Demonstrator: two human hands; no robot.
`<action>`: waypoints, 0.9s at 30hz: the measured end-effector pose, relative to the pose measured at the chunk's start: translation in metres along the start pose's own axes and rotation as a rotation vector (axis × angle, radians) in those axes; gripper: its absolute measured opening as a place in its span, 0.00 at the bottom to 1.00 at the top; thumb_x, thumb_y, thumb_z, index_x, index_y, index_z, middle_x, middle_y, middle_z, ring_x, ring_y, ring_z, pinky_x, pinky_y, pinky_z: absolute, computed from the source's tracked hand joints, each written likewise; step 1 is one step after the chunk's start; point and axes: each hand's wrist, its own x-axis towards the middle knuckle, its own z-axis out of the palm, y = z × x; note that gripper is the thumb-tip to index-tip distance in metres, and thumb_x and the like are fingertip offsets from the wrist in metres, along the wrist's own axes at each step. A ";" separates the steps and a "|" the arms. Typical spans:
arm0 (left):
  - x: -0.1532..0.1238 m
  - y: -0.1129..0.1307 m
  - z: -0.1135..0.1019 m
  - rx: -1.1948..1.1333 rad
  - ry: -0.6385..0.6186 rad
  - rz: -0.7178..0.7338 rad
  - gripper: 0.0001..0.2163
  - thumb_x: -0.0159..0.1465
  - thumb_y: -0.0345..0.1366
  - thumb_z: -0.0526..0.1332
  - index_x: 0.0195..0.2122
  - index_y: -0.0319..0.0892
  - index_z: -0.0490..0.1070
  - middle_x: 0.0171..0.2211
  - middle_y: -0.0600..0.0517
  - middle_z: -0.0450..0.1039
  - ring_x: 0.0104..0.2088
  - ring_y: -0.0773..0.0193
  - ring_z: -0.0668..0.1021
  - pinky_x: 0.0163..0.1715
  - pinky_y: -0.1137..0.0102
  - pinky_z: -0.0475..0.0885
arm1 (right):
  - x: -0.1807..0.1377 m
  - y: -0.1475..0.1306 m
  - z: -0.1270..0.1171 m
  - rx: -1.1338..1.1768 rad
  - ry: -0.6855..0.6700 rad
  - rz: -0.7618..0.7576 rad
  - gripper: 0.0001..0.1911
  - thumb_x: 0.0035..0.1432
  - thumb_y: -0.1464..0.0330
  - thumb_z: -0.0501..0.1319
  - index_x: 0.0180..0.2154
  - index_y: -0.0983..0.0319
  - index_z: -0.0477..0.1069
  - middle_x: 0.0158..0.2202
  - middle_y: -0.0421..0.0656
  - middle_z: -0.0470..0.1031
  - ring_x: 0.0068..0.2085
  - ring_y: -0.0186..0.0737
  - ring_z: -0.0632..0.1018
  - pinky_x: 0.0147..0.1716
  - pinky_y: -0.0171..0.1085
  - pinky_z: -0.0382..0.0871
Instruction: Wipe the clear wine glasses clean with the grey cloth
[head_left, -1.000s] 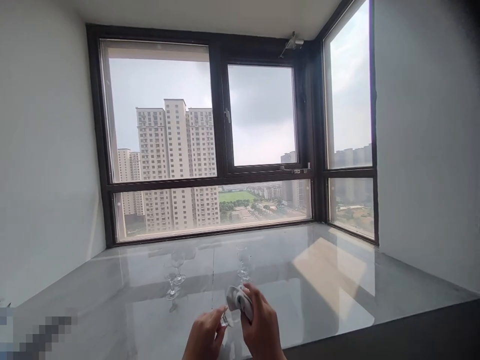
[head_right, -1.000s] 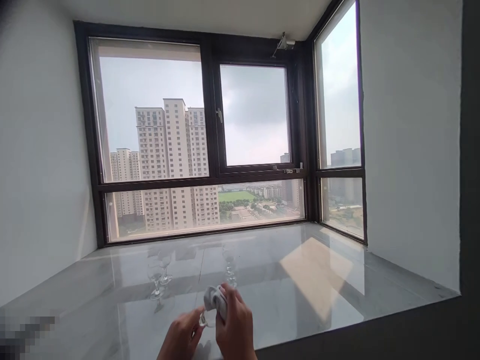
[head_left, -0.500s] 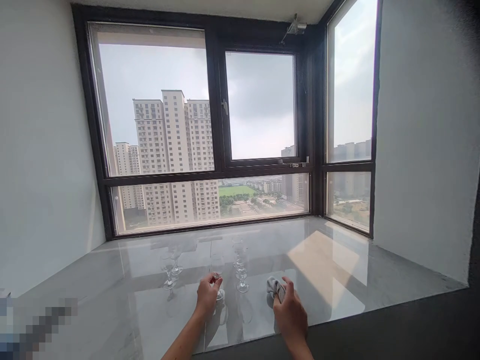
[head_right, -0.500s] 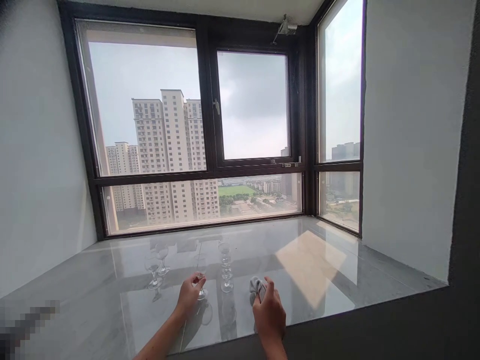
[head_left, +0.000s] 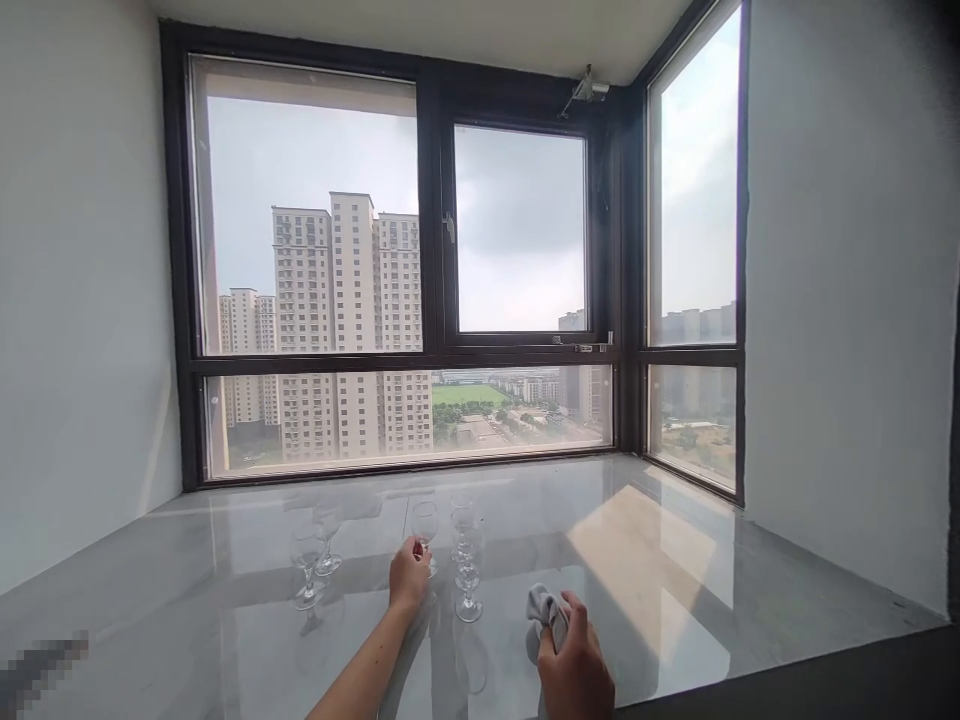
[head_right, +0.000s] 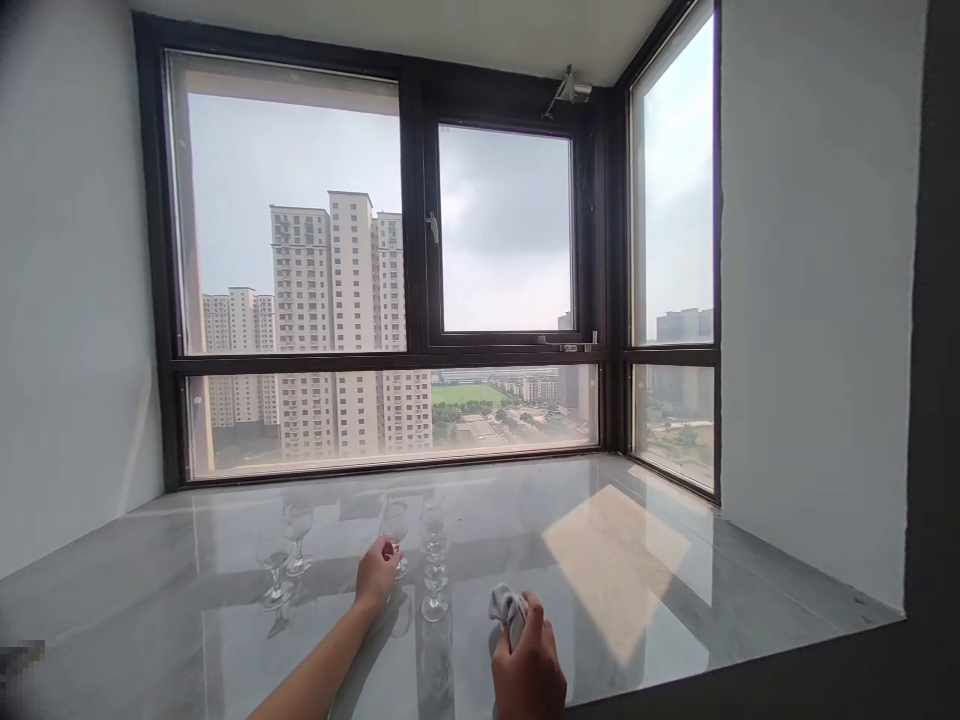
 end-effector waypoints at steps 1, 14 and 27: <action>0.000 -0.002 0.001 0.003 0.007 -0.009 0.05 0.59 0.31 0.61 0.35 0.43 0.75 0.30 0.53 0.77 0.31 0.63 0.78 0.33 0.72 0.67 | 0.000 0.000 0.000 0.004 -0.004 0.005 0.19 0.63 0.63 0.53 0.55 0.53 0.65 0.48 0.46 0.80 0.43 0.51 0.82 0.32 0.40 0.67; 0.005 -0.019 -0.002 -0.102 0.063 -0.017 0.08 0.55 0.35 0.60 0.35 0.42 0.74 0.36 0.45 0.79 0.37 0.57 0.80 0.40 0.67 0.71 | 0.000 -0.007 -0.012 -0.047 -0.094 0.067 0.21 0.63 0.62 0.52 0.57 0.56 0.64 0.51 0.49 0.79 0.46 0.53 0.81 0.33 0.41 0.68; -0.002 -0.019 -0.009 -0.319 0.047 -0.003 0.18 0.49 0.52 0.63 0.32 0.42 0.75 0.32 0.43 0.80 0.37 0.48 0.81 0.40 0.59 0.73 | -0.001 -0.002 -0.001 0.035 -0.012 0.107 0.21 0.64 0.60 0.46 0.57 0.55 0.59 0.50 0.50 0.81 0.50 0.56 0.82 0.40 0.45 0.72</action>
